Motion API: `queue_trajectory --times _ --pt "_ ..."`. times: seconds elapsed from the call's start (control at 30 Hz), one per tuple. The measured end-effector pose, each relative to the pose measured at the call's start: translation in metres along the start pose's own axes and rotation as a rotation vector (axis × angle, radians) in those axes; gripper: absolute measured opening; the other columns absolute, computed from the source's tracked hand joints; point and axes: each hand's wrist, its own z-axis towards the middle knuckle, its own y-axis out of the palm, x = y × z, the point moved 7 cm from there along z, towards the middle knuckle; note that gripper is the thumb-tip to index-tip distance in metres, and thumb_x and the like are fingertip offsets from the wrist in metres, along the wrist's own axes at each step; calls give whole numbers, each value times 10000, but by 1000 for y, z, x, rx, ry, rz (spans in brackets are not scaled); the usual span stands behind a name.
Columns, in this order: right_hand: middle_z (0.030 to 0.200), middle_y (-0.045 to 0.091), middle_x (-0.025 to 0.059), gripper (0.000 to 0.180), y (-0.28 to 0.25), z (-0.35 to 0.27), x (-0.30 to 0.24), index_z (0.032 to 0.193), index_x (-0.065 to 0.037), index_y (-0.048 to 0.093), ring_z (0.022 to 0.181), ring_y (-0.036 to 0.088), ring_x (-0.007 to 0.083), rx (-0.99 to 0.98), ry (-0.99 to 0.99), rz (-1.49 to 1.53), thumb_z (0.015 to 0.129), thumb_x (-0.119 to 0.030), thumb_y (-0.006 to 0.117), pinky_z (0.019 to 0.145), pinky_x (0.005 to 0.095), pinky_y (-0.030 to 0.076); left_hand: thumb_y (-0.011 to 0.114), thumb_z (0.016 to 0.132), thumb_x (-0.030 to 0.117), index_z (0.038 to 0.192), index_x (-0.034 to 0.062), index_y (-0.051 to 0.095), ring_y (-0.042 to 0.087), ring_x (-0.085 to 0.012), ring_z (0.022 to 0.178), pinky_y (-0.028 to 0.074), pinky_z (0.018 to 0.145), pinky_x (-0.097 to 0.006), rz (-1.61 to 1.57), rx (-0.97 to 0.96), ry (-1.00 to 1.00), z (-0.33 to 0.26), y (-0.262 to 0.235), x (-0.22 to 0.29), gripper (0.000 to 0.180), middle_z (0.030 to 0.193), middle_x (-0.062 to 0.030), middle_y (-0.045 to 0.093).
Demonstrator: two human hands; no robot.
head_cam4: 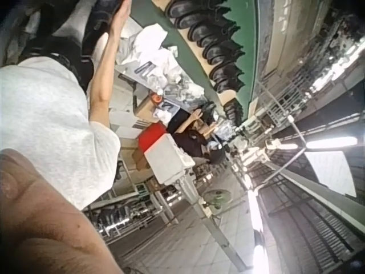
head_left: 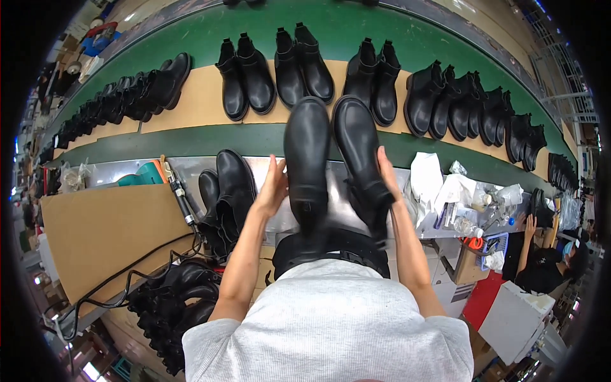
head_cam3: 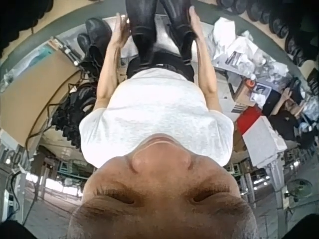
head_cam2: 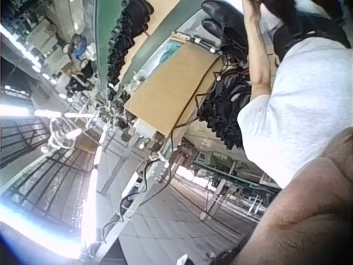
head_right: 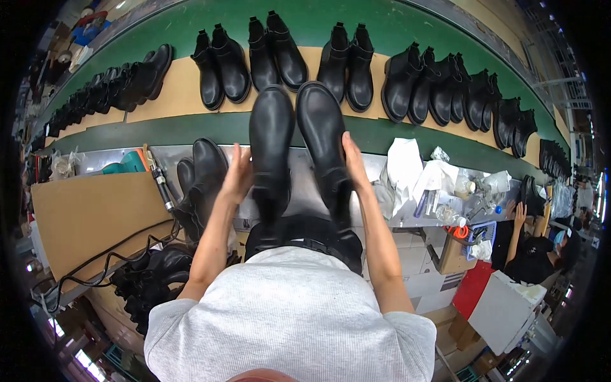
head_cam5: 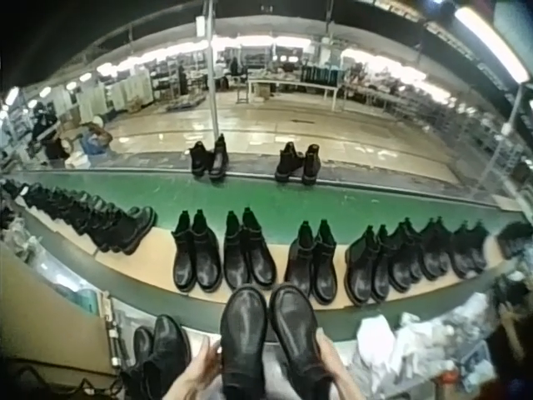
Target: Cleaning and inspecting black leather boots on a shoe manufacturing assembly line.
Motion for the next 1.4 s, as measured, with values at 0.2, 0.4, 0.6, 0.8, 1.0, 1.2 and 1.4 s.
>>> queue_trajectory --times 0.2,0.4,0.6,0.8,1.0,1.2,1.4 --pt "827 580 110 527 -26 10 -34 981 31 539 796 507 165 205 -256 -701 892 -487 499 746 288 419 88 771 812 1450 115 187 490 -212 1055 341 923 -359 906 292 -16 -22 23 55 978 1301 -115 479" --pt "925 649 45 398 -22 5 15 1066 -39 604 883 600 140 -92 249 102 900 -392 527 799 299 464 590 844 478 1332 -34 370 579 -139 922 482 729 -257 674 292 116 -8 28 55 741 1106 -115 587" --pt "1028 636 35 369 50 -7 -36 1086 -81 584 926 598 137 -110 178 486 891 -393 556 820 281 465 577 878 373 1062 57 587 645 -196 875 534 771 -330 -75 498 122 14 24 40 366 966 -89 656" --pt "840 621 6 389 47 3 -22 934 -88 599 740 587 122 -29 277 515 831 -463 618 668 242 490 614 839 442 1002 122 559 613 -178 756 532 664 -320 -139 573 67 22 1 30 364 890 -45 614" --pt "876 625 23 384 43 -9 -19 995 -65 593 747 587 127 8 293 540 848 -419 614 690 261 491 586 861 416 1039 77 571 600 -180 759 508 746 -326 -141 614 46 10 14 24 383 945 -73 619" --pt "1123 613 90 570 13 -27 50 1145 -1 559 1039 578 203 -270 377 84 906 -507 450 920 304 415 432 900 439 1236 93 472 543 -241 973 417 872 -412 405 560 -195 -19 -53 -22 484 1129 -81 550" --pt "1178 536 208 810 30 -4 33 1297 117 346 1027 547 231 -301 129 -525 835 -515 556 904 311 423 608 716 558 1328 -17 291 377 -361 1235 357 965 -467 914 725 -102 12 -51 -6 898 1352 -221 348"
